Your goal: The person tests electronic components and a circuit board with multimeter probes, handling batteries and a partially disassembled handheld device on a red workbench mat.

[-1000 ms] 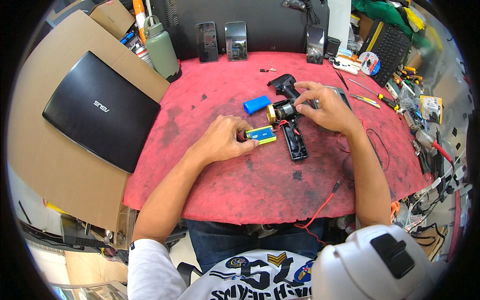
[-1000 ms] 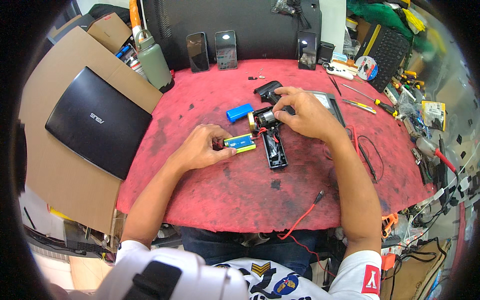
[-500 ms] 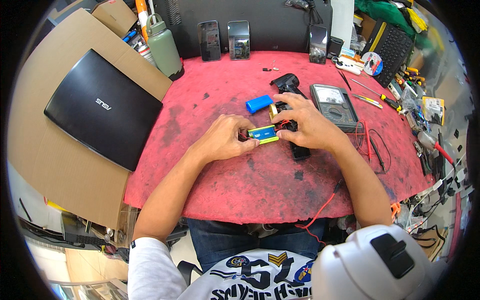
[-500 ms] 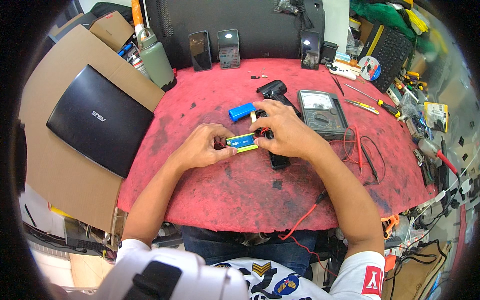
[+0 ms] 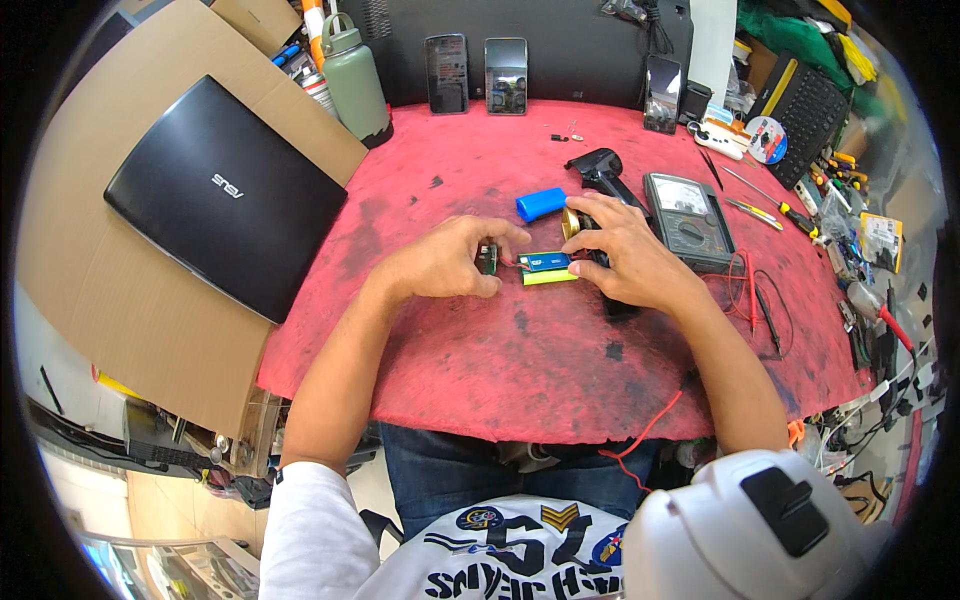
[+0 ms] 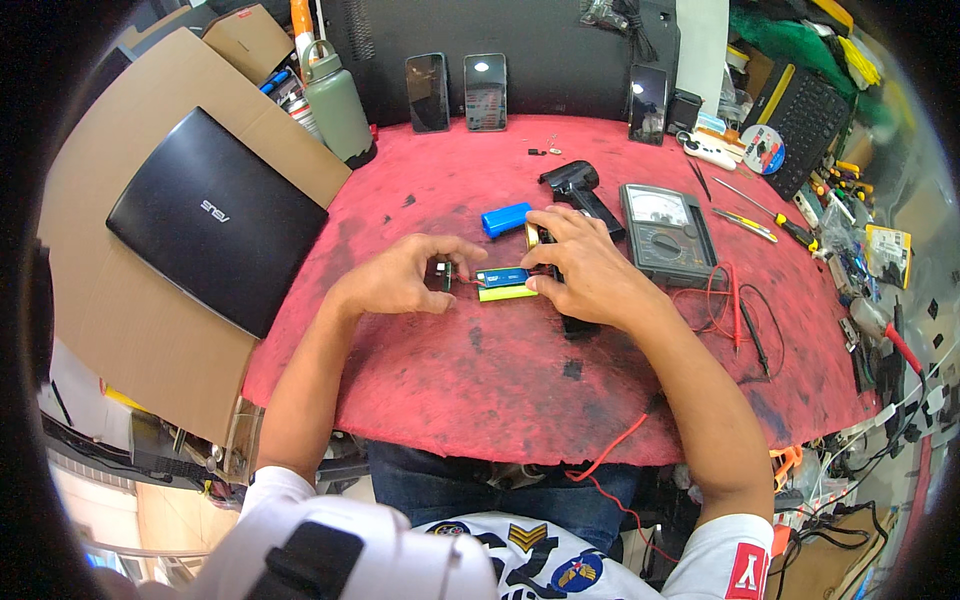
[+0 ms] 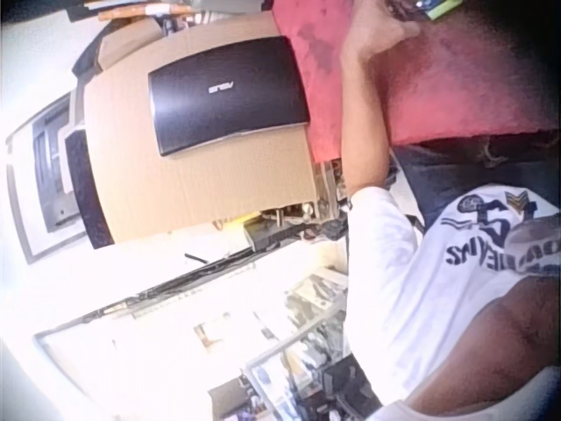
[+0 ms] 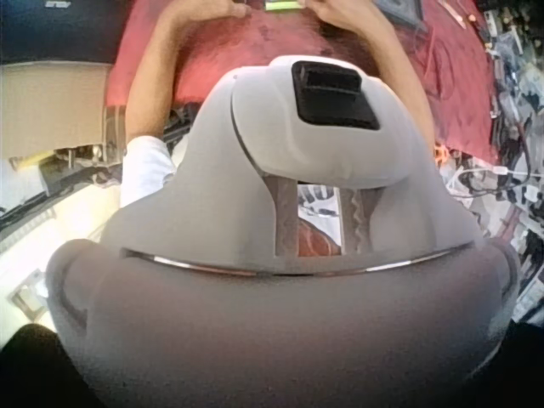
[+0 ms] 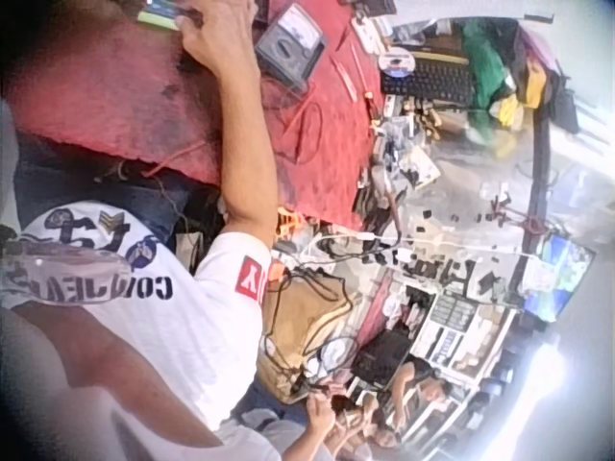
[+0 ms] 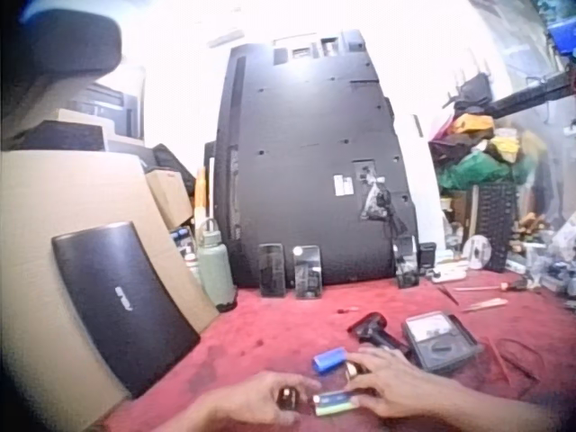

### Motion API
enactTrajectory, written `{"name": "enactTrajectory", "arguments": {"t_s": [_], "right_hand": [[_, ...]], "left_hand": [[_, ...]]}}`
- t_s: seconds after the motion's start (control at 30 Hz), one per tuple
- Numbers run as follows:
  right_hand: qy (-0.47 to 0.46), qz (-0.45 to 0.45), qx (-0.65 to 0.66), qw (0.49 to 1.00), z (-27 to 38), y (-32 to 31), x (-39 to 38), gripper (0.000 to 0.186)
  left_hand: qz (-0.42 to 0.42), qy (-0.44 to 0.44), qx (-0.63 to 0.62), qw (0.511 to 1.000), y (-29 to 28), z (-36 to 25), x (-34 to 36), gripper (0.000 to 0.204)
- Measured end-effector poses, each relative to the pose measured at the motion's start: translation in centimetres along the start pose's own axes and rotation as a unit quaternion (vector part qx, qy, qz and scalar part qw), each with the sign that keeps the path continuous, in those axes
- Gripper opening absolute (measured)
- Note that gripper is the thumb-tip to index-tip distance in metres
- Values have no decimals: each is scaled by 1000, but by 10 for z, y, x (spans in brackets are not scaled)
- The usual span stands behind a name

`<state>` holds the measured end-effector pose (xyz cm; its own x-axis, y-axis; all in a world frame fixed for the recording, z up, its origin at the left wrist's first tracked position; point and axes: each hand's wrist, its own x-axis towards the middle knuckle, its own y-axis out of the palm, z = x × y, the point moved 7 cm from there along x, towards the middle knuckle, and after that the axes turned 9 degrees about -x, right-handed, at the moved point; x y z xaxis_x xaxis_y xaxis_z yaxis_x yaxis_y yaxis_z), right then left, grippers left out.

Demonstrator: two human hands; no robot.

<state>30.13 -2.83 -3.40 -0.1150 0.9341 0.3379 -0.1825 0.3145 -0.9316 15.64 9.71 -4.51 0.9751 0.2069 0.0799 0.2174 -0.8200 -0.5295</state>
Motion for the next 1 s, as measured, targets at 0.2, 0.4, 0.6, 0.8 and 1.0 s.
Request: {"name": "enactTrajectory", "arguments": {"t_s": [0.2, 0.4, 0.6, 0.8, 1.0], "right_hand": [[1, -10, 2, 1000, 2, 1, 1, 21], [-8, -37, -7, 999, -2, 6, 1, 19], [6, -47, -18, 999, -3, 8, 3, 23], [17, -48, -11, 999, -1, 7, 6, 24], [19, -42, -15, 999, -1, 7, 5, 24]], "left_hand": [[-70, 67, 89, 991, 8, -7, 3, 52], [-99, 85, 117, 985, 17, -10, 8, 41], [-100, 75, 108, 986, 16, -10, 9, 36], [-95, 50, 82, 991, 14, -10, 9, 35], [-91, 68, 85, 990, 16, -7, 10, 35]]}}
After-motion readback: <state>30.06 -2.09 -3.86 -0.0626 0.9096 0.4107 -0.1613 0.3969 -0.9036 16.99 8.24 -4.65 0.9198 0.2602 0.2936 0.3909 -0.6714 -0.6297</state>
